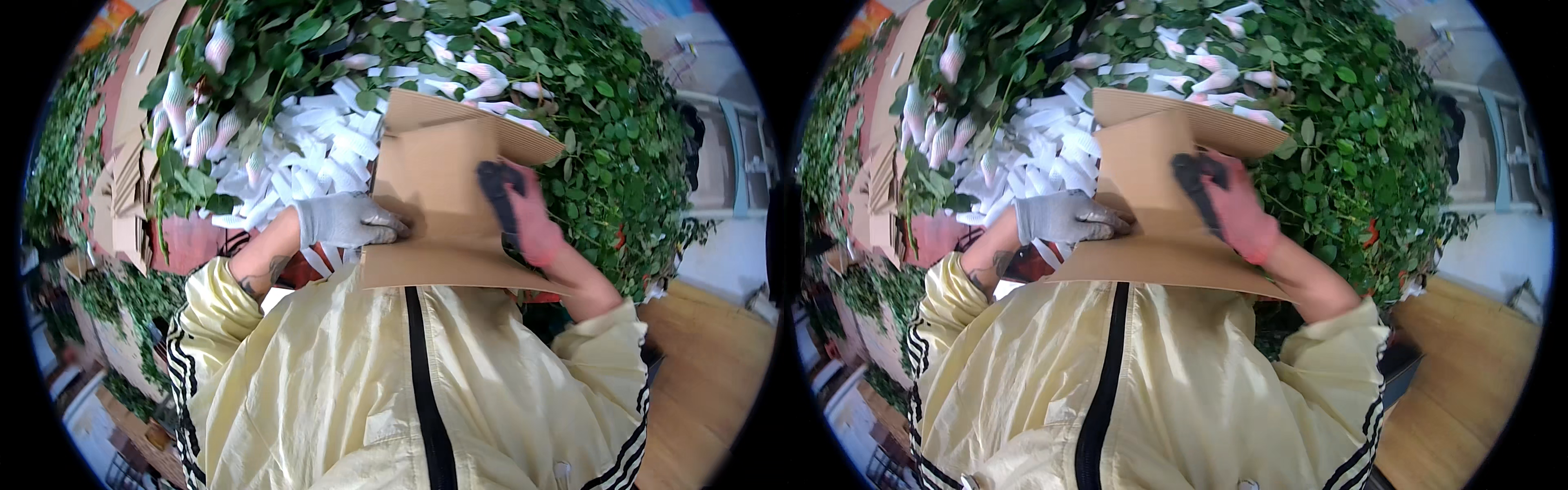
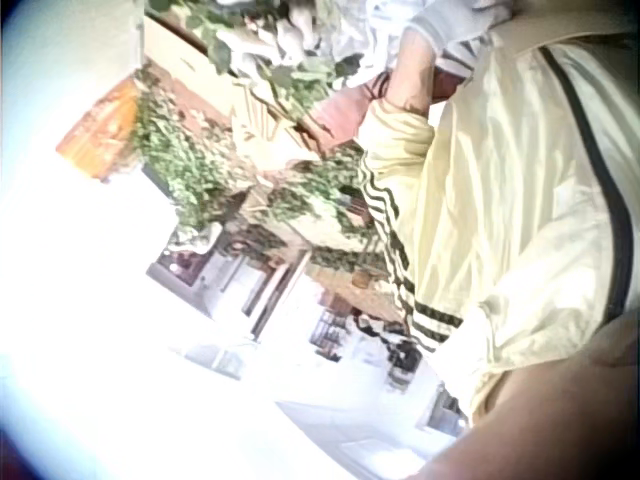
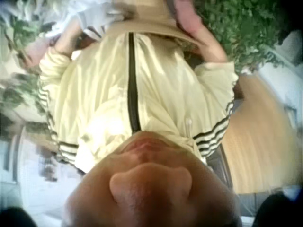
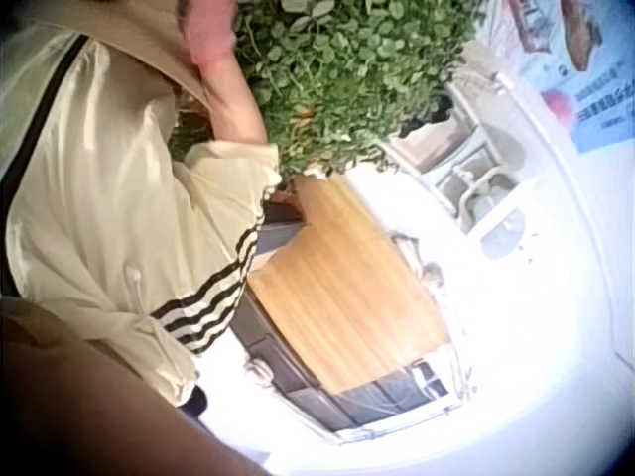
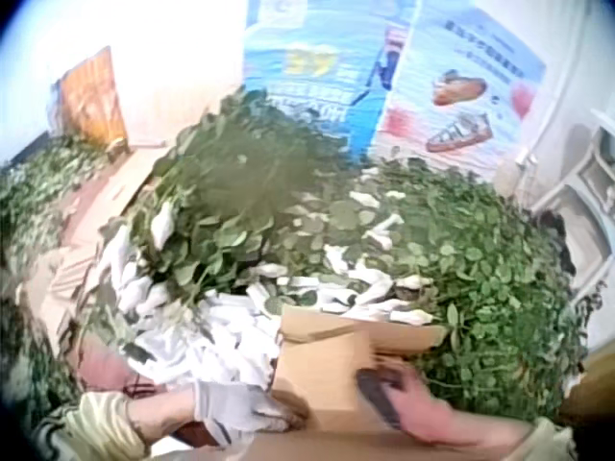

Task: The person selects several roses, aligns them together, and wraps them in a piece of brown cardboard using a stapler.

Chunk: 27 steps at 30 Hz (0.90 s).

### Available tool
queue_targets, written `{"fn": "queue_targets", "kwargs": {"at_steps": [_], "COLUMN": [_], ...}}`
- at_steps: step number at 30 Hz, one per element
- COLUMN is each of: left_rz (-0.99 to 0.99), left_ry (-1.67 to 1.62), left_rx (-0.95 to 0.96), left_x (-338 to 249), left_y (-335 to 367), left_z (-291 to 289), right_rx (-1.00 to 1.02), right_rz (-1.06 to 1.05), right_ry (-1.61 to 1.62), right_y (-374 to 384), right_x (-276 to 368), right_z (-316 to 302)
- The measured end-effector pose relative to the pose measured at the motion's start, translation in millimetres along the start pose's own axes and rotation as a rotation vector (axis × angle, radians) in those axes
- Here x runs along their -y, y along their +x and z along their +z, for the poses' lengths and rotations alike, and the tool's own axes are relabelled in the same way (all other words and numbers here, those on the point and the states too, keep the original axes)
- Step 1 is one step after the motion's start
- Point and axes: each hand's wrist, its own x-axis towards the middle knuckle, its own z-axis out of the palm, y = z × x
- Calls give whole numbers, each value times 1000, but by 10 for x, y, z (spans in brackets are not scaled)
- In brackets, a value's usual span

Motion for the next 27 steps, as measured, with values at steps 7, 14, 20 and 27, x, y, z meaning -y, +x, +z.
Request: {"fn": "queue_targets", "kwargs": {"at_steps": [7, 14, 20, 27], "left_rz": [-89, -44, -623, -664], "left_ry": [-125, 305, 578, 567], "left_rx": [-6, -822, -1352, -1382], "left_x": [9, -271, 129, 701], "left_y": [-75, -591, -1248, -1116], "left_z": [26, 329, 1244, 1328], "right_rx": [215, 46, 119, 81], "right_rz": [560, 541, 541, 465], "right_ry": [296, -600, -502, -618], "right_y": [-1, 351, 391, 282], "right_x": [32, -96, -282, -383], "right_z": [-30, 230, 116, 194]}}
